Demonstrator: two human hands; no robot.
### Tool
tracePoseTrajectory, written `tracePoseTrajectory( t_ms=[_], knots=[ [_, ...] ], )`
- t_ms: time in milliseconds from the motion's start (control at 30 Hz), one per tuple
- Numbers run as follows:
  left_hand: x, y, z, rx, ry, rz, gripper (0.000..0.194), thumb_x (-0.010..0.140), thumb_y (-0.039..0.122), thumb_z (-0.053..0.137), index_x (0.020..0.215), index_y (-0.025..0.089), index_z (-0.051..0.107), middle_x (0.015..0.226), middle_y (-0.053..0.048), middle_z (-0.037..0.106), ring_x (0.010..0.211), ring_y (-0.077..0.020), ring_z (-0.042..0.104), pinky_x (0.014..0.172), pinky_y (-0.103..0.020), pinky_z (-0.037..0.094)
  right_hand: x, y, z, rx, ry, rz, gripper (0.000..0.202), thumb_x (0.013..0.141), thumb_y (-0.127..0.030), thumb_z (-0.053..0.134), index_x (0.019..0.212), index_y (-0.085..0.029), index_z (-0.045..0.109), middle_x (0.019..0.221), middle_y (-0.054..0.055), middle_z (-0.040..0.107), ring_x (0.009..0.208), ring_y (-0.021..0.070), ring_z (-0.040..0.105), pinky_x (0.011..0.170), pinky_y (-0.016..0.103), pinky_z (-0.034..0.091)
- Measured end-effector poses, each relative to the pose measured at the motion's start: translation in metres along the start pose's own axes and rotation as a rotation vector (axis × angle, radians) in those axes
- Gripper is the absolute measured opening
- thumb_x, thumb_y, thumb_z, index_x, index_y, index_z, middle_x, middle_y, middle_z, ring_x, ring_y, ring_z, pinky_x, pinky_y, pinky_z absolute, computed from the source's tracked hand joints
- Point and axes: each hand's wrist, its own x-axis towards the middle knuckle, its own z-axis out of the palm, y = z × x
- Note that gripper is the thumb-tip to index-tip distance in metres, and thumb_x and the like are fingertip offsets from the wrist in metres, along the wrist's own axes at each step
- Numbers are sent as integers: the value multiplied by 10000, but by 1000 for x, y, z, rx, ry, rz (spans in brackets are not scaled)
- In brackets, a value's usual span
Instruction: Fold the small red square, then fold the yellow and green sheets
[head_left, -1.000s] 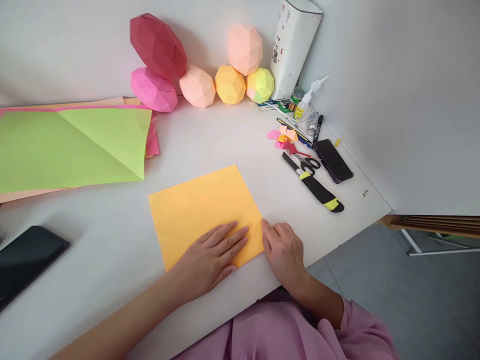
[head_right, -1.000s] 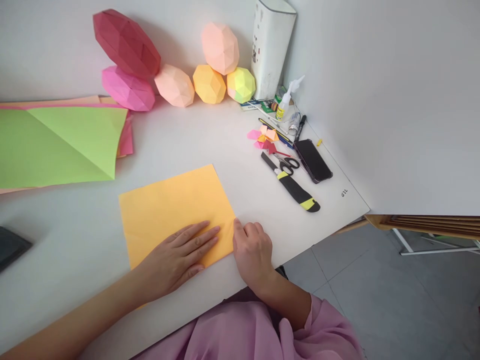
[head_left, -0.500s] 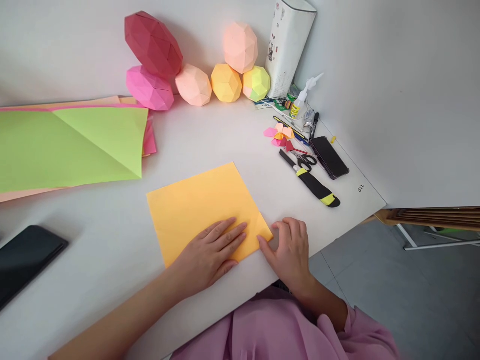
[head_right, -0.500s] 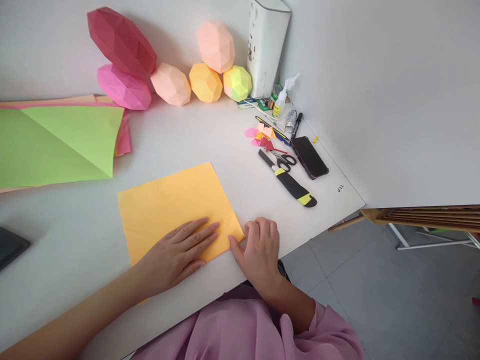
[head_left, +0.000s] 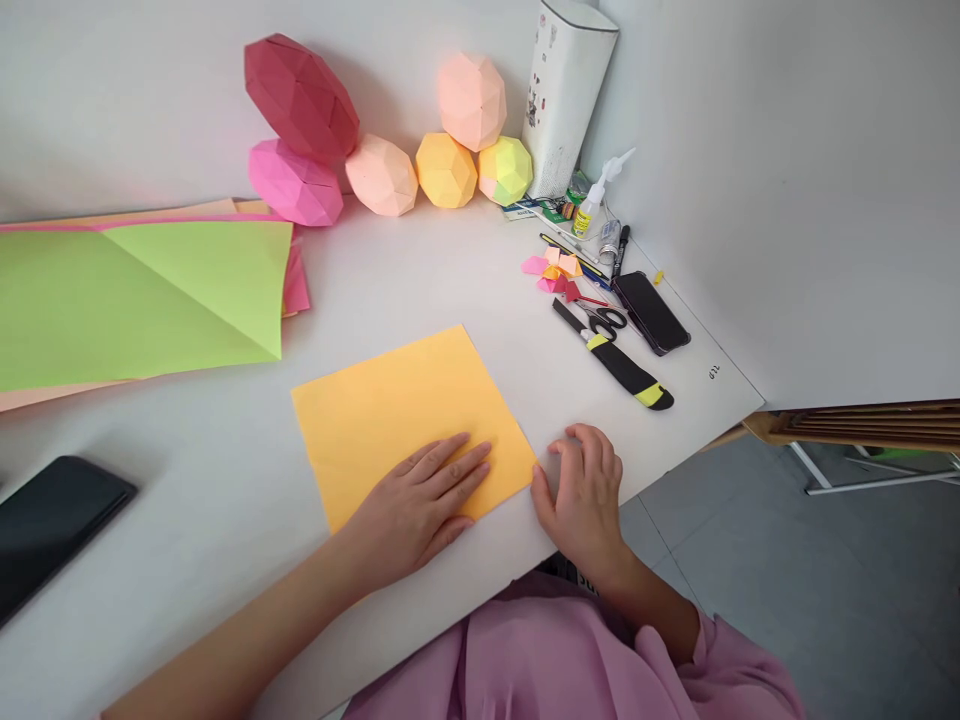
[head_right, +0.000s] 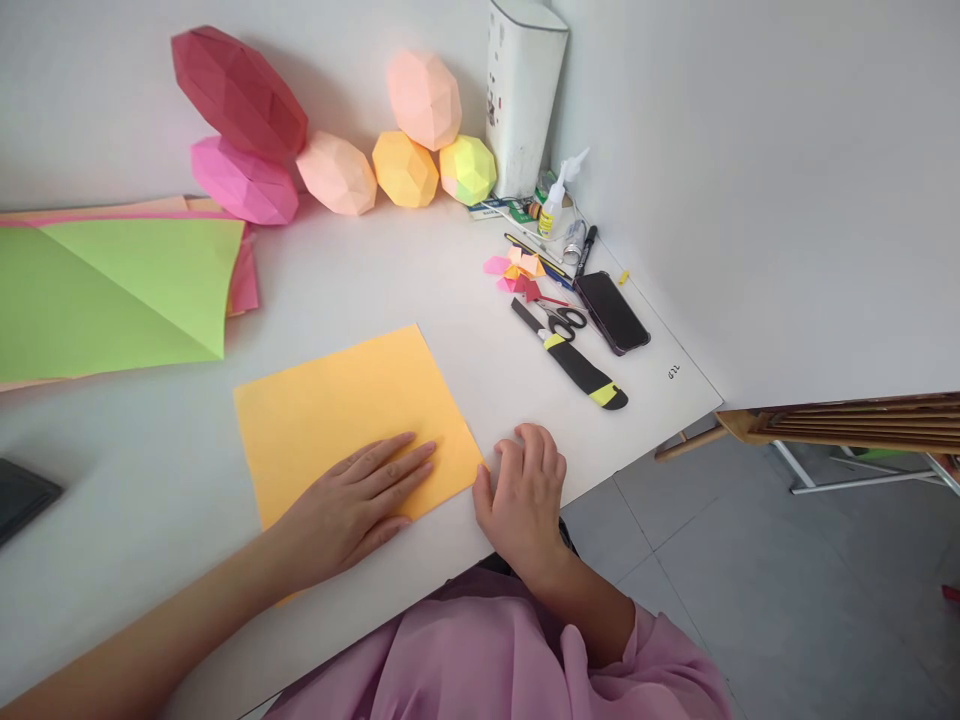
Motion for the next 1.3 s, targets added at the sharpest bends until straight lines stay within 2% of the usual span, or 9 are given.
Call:
tracePoseTrajectory(
  t_ms=[167,300,467,633,800,933,1067,1167,1300],
  knots=[
    [-1,-1,0,-8,-11,-4,499,986,405,364,1435,187,369,1487,-20,379,1379,-267,309,1073,-418,363,-3,7,0,-9,-1,-18,286,883,-207,450,1151,-118,492,1286,189,467,1282,326,368,993,524,350],
    [0,-1,0,-9,-1,1,501,986,402,368,1437,183,365,1484,-18,386,1374,-270,316,1069,-417,365,-3,10,0,74,60,-17,358,910,-222,427,1256,-130,419,1293,178,461,1273,301,389,1009,522,380],
    [0,-1,3,-17,14,13,545,975,412,395,1454,163,326,1480,-31,394,1371,-279,318,1063,-430,374,-1,-15,2,70,48,-110,546,900,-411,500,1328,-99,365,1394,214,360,1360,347,268,1041,544,364],
    [0,-2,7,-21,16,9,534,978,413,380,1448,162,340,1486,-29,383,1381,-272,302,1080,-426,361,0,-32,10,-60,-80,-213,607,931,-390,431,1415,-58,276,1469,245,287,1418,381,125,1073,581,293],
    [-1,-3,9,-40,18,3,504,987,419,350,1434,187,372,1493,-19,372,1389,-271,289,1098,-418,339,2,2,5,-138,-82,-143,565,946,-353,404,1416,-56,303,1456,250,316,1409,400,142,1063,599,291],
    [-2,-3,10,-43,21,0,502,986,418,352,1430,185,379,1492,-20,375,1385,-271,296,1097,-419,341,6,27,-3,-78,-3,-117,540,932,-323,440,1399,-74,331,1413,243,365,1389,393,205,1041,595,330],
    [0,-3,10,-38,28,5,502,982,417,361,1419,172,395,1481,-31,395,1378,-285,306,1084,-438,355,9,14,-3,221,141,-264,376,923,-187,431,1298,-168,437,1205,155,533,1162,256,502,938,433,468],
    [1,-2,9,-28,30,-2,490,976,415,372,1395,168,427,1477,-41,400,1365,-287,331,1073,-438,369,12,-7,4,347,-44,-459,238,915,-154,416,1123,-180,528,900,71,612,823,186,582,705,319,499],
    [-6,1,7,20,34,-28,490,969,390,388,1377,125,445,1465,-69,417,1364,-286,335,1088,-425,349,19,-20,9,262,-243,-473,142,900,-148,400,888,-174,538,770,37,595,710,175,541,623,295,427]
  ],
)
